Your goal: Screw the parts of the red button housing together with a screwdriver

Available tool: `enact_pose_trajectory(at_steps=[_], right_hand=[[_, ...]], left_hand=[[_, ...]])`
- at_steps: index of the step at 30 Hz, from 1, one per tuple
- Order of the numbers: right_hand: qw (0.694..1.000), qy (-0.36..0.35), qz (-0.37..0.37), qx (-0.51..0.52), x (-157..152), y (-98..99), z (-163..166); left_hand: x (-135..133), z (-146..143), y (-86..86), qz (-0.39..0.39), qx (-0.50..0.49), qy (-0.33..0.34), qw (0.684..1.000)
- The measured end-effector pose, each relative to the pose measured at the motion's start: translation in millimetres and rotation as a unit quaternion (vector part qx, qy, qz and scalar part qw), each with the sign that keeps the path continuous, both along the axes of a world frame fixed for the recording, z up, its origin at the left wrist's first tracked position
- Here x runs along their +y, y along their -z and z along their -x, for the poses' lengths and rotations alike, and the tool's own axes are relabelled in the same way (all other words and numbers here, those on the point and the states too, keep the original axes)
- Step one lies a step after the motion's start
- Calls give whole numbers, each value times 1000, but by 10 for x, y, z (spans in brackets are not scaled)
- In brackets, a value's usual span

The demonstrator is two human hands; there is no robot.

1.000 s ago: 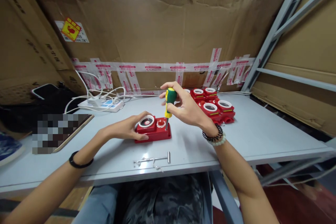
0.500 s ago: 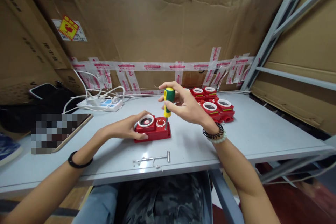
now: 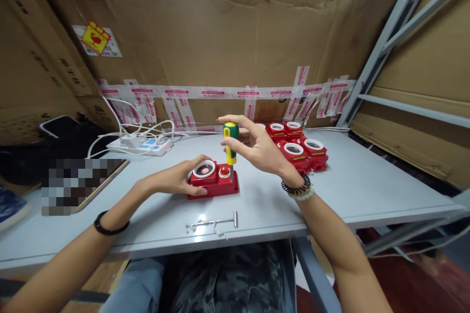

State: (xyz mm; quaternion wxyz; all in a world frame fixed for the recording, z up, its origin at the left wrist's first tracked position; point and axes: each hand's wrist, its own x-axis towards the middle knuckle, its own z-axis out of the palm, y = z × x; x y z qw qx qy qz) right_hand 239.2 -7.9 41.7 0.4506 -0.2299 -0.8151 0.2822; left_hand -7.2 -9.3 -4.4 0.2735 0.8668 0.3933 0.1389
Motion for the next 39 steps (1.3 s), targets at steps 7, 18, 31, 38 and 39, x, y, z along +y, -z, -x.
enact_pose_trajectory(at_steps=[7, 18, 31, 38, 39], right_hand=[[961, 227, -159, -11, -36, 82, 159], [998, -39, 54, -4, -37, -129, -108], [979, 177, -98, 2, -52, -33, 80], [907, 356, -226, -5, -1, 7, 233], [901, 371, -226, -10, 17, 8, 223]], left_hand=[[-5, 4, 3, 4, 7, -2, 1000], [-3, 3, -6, 14, 2, 0, 1000], [-7, 10, -1, -2, 2, -1, 1000], [0, 23, 11, -4, 12, -1, 1000], [2, 25, 11, -5, 13, -3, 1000]])
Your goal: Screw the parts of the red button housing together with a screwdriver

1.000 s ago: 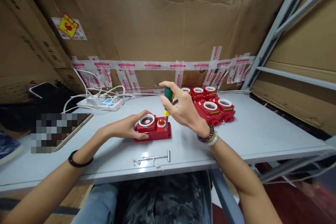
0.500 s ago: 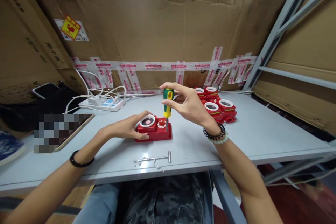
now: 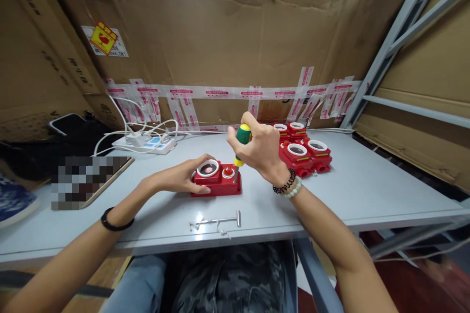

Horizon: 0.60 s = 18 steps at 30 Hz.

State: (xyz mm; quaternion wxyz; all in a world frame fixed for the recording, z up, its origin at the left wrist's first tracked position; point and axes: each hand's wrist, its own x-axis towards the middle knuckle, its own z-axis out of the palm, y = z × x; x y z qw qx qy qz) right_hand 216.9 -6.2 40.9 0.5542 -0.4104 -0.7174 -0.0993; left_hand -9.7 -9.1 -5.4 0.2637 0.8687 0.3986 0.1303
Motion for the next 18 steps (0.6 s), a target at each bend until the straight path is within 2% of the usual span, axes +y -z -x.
enact_pose_trajectory(at_steps=[2, 4, 6, 8, 9, 10, 11, 13, 16, 18], right_hand=[[999, -28, 40, 3, 32, -15, -53], [983, -141, 118, 13, 42, -59, -145], [930, -297, 218, 13, 25, -126, -258], [846, -427, 318, -6, -11, -196, -361], [813, -464, 351, -16, -29, -224, -396], [795, -482, 368, -19, -44, -242, -415], [792, -484, 372, -13, -52, -248, -418], [821, -451, 349, 16, -51, -223, -372], [891, -357, 275, 61, -28, -121, -228], [943, -265, 191, 67, -25, -48, -123]], left_hand=[[5, 3, 1, 3, -1, -1, 1000], [10, 7, 4, 6, -5, -1, 1000], [11, 11, 8, 6, -8, 0, 1000], [10, 13, 10, 4, -10, -1, 1000], [9, 13, 11, 6, -11, 0, 1000], [9, 13, 10, 8, -13, 1, 1000], [9, 11, 10, 10, -15, 2, 1000], [11, 7, 8, 9, -14, 1, 1000], [11, 0, 4, 5, -3, -1, 1000], [9, -2, 4, 3, -2, 0, 1000]])
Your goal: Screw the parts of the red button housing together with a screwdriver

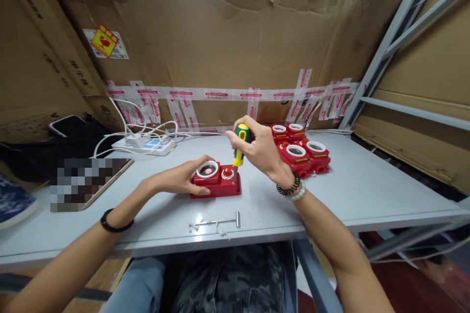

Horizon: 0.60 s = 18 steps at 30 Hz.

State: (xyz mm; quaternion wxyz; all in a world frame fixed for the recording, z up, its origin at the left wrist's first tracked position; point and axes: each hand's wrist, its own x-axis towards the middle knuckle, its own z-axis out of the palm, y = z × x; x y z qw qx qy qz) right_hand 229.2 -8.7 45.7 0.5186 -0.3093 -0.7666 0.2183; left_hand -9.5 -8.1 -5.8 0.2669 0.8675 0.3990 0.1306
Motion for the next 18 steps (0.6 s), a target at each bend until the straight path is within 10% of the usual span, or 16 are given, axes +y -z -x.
enact_pose_trajectory(at_steps=[6, 18], right_hand=[[965, 191, -180, 5, -43, 96, 197], [988, 103, -83, 75, 71, 104, 10]], left_hand=[[6, 6, 18, -9, 1, -2, 1000], [-1, -10, -12, -33, 20, -15, 999]])
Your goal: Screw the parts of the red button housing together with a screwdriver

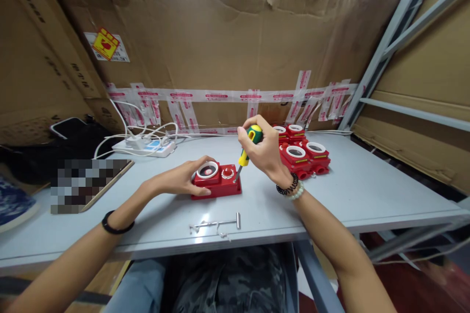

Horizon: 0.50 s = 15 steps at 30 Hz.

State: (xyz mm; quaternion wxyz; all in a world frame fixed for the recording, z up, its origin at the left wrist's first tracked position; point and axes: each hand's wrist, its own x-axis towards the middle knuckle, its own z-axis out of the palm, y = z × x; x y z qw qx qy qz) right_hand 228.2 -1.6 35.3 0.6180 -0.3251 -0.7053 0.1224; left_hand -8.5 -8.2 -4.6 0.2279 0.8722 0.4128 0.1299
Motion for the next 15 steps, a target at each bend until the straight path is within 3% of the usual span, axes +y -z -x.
enact_pose_trajectory(at_steps=[8, 15], right_hand=[[991, 88, -84, 56, 6, -42, -92], [970, 144, -180, -74, 50, 25, -89]], left_hand=[[32, 43, 8, -31, -21, 3, 999], [172, 304, -25, -209, 46, -102, 971]])
